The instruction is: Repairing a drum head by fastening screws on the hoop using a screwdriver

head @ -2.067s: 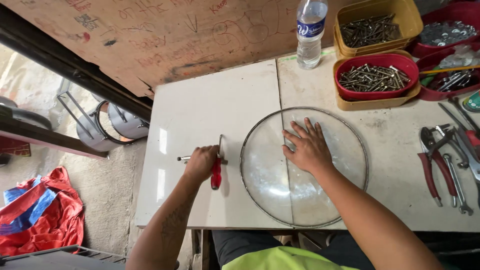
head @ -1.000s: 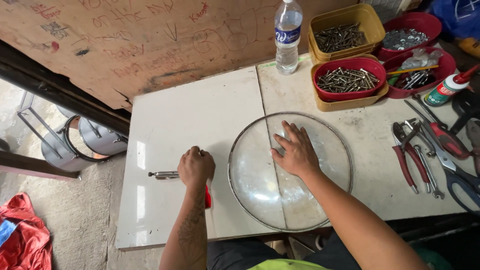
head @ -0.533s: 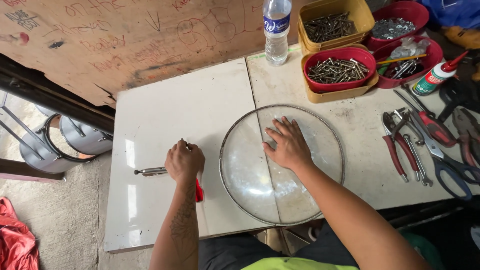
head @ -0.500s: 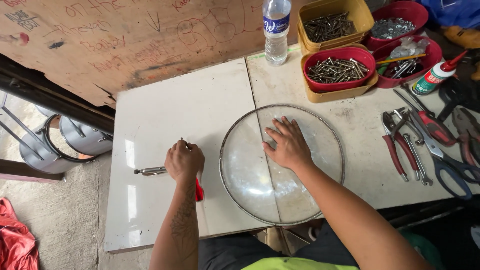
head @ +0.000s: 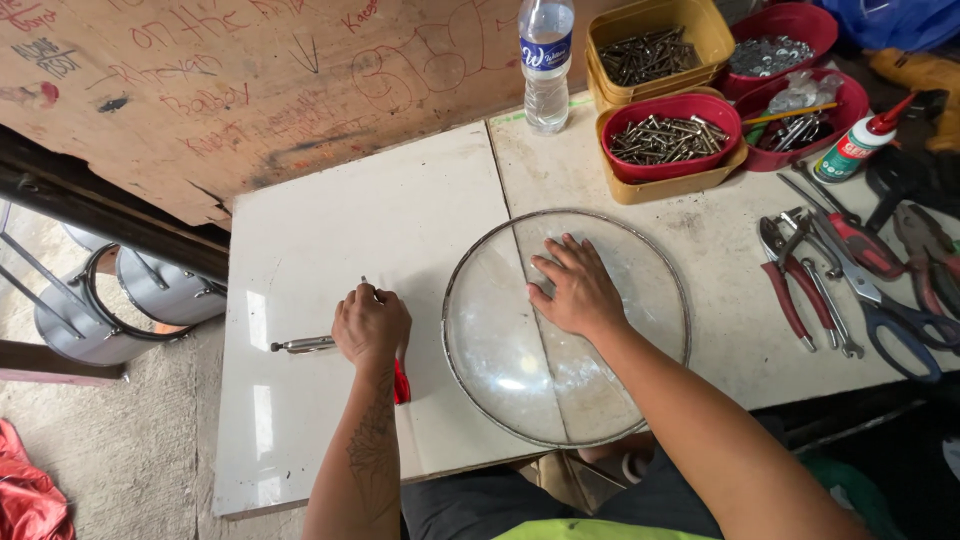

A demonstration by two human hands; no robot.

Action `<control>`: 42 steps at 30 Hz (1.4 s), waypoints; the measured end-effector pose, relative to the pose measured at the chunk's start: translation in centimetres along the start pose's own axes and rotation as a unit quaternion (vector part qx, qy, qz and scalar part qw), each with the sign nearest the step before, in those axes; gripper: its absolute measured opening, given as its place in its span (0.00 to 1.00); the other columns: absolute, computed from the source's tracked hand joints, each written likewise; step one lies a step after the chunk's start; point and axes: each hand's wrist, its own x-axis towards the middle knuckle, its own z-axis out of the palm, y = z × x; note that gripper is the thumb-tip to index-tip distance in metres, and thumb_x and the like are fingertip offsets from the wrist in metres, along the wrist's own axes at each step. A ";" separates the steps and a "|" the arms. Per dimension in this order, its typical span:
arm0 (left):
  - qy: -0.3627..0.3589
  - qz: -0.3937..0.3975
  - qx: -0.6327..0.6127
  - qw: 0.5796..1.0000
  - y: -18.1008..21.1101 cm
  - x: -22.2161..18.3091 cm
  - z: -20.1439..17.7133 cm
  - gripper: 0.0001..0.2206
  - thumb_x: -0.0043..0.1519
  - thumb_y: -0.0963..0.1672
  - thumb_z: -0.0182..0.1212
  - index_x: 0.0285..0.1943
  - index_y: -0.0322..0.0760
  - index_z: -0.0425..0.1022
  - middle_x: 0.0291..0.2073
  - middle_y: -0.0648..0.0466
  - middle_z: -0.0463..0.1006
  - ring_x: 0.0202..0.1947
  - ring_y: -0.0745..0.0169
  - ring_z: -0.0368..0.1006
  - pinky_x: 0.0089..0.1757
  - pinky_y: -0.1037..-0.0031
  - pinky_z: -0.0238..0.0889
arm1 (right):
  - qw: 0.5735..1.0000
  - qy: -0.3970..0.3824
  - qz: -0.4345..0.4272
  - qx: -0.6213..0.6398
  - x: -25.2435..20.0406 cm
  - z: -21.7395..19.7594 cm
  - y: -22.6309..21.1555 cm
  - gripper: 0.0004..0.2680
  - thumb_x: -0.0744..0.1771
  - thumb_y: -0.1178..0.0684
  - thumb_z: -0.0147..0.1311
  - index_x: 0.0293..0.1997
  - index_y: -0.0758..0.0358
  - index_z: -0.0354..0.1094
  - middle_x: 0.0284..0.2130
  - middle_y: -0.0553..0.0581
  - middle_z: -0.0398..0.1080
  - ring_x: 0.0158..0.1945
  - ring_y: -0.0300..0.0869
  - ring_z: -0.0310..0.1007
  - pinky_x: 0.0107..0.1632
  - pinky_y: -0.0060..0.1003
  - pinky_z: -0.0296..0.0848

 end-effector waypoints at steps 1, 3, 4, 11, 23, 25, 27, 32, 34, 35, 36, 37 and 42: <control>0.001 0.000 -0.002 1.000 0.0 0.0 0.0 0.08 0.59 0.47 0.54 0.34 0.42 0.76 0.26 0.54 0.76 0.34 0.52 0.76 0.40 0.66 0.70 | 1.000 0.001 0.000 -0.002 0.0 -0.1 0.0 0.17 0.64 0.38 0.56 0.55 0.50 0.76 0.57 0.60 0.72 0.65 0.61 0.68 0.67 0.60 0.61; 0.005 0.003 -0.001 1.000 0.0 -0.1 0.0 0.08 0.58 0.47 0.54 0.34 0.42 0.76 0.26 0.53 0.76 0.34 0.52 0.76 0.40 0.66 0.70 | 1.000 0.001 -0.002 -0.004 0.0 -0.1 -0.2 0.17 0.64 0.39 0.57 0.54 0.51 0.76 0.57 0.60 0.72 0.64 0.61 0.68 0.66 0.59 0.62; 0.006 0.003 -0.003 1.000 0.3 0.0 -0.4 0.08 0.58 0.47 0.54 0.34 0.42 0.76 0.26 0.53 0.76 0.34 0.52 0.76 0.40 0.66 0.70 | 1.000 0.002 -0.003 -0.006 0.1 -0.4 -0.3 0.17 0.64 0.39 0.57 0.54 0.51 0.76 0.57 0.60 0.72 0.64 0.61 0.68 0.66 0.59 0.62; 0.025 0.014 -0.010 1.000 0.6 -0.3 -1.1 0.07 0.58 0.46 0.55 0.33 0.41 0.76 0.24 0.53 0.76 0.31 0.51 0.76 0.37 0.65 0.70 | 1.000 -0.003 -0.001 -0.004 0.0 -0.1 -0.2 0.17 0.64 0.39 0.57 0.54 0.51 0.76 0.57 0.60 0.72 0.64 0.61 0.68 0.67 0.59 0.62; 0.028 0.023 -0.002 0.999 -0.2 -0.2 0.0 0.08 0.58 0.47 0.55 0.33 0.41 0.76 0.25 0.53 0.76 0.31 0.50 0.76 0.37 0.64 0.70 | 1.000 0.008 -0.007 0.004 0.0 -0.1 0.0 0.16 0.63 0.39 0.58 0.54 0.51 0.76 0.56 0.61 0.73 0.64 0.61 0.68 0.66 0.60 0.62; 0.020 0.017 0.002 1.000 -0.2 -0.2 0.1 0.08 0.58 0.47 0.55 0.34 0.41 0.76 0.25 0.53 0.76 0.32 0.50 0.76 0.37 0.64 0.70 | 1.000 0.007 -0.008 0.009 0.1 -0.2 0.0 0.16 0.63 0.39 0.58 0.53 0.51 0.76 0.56 0.61 0.73 0.64 0.62 0.68 0.65 0.60 0.62; 0.031 0.022 0.015 0.999 -0.4 -0.1 0.5 0.07 0.57 0.47 0.56 0.32 0.43 0.75 0.25 0.53 0.76 0.32 0.51 0.77 0.37 0.65 0.70 | 1.000 0.009 -0.010 0.008 0.1 -0.2 0.0 0.17 0.63 0.39 0.58 0.54 0.51 0.76 0.56 0.61 0.72 0.64 0.62 0.68 0.65 0.60 0.63; 0.013 0.010 0.013 1.000 -0.9 0.0 1.3 0.08 0.58 0.48 0.55 0.33 0.42 0.75 0.26 0.53 0.76 0.34 0.51 0.76 0.39 0.65 0.70 | 1.000 0.001 -0.002 0.015 0.0 -0.2 0.0 0.17 0.63 0.38 0.57 0.54 0.51 0.76 0.57 0.61 0.72 0.65 0.62 0.67 0.66 0.60 0.62; 0.017 0.010 0.013 1.000 -0.8 0.1 1.3 0.08 0.58 0.48 0.56 0.33 0.43 0.75 0.26 0.53 0.76 0.33 0.51 0.76 0.39 0.65 0.70 | 1.000 0.001 -0.004 0.015 0.0 -0.4 -0.1 0.17 0.64 0.39 0.57 0.54 0.52 0.76 0.57 0.61 0.72 0.64 0.62 0.68 0.66 0.60 0.62; 0.017 0.007 0.013 1.000 -0.7 0.2 1.3 0.08 0.58 0.48 0.56 0.33 0.43 0.75 0.25 0.54 0.76 0.33 0.51 0.76 0.39 0.65 0.70 | 1.000 0.003 -0.007 0.017 0.1 -0.4 -0.1 0.17 0.64 0.39 0.57 0.54 0.52 0.76 0.56 0.62 0.72 0.64 0.62 0.68 0.66 0.60 0.62; 0.017 0.003 0.013 1.000 -0.7 0.2 1.4 0.08 0.58 0.48 0.56 0.33 0.42 0.75 0.25 0.54 0.76 0.33 0.51 0.76 0.38 0.65 0.70 | 1.000 0.006 -0.010 0.020 0.1 -0.5 -0.1 0.17 0.64 0.40 0.57 0.54 0.53 0.76 0.56 0.62 0.73 0.63 0.63 0.68 0.65 0.61 0.62; 0.017 0.002 0.012 1.000 -0.5 0.2 1.0 0.08 0.58 0.48 0.56 0.33 0.42 0.75 0.25 0.54 0.76 0.33 0.51 0.76 0.38 0.65 0.70 | 1.000 0.005 -0.011 0.019 0.1 -0.2 0.0 0.17 0.64 0.40 0.57 0.54 0.53 0.76 0.56 0.62 0.73 0.63 0.63 0.68 0.65 0.61 0.62; 0.030 -0.003 0.010 0.999 -0.1 0.4 0.8 0.08 0.58 0.48 0.56 0.31 0.42 0.74 0.24 0.53 0.75 0.33 0.50 0.76 0.39 0.65 0.70 | 0.999 0.022 -0.012 0.031 -0.1 0.9 0.8 0.17 0.62 0.38 0.60 0.54 0.49 0.76 0.56 0.59 0.72 0.64 0.62 0.68 0.65 0.62 0.62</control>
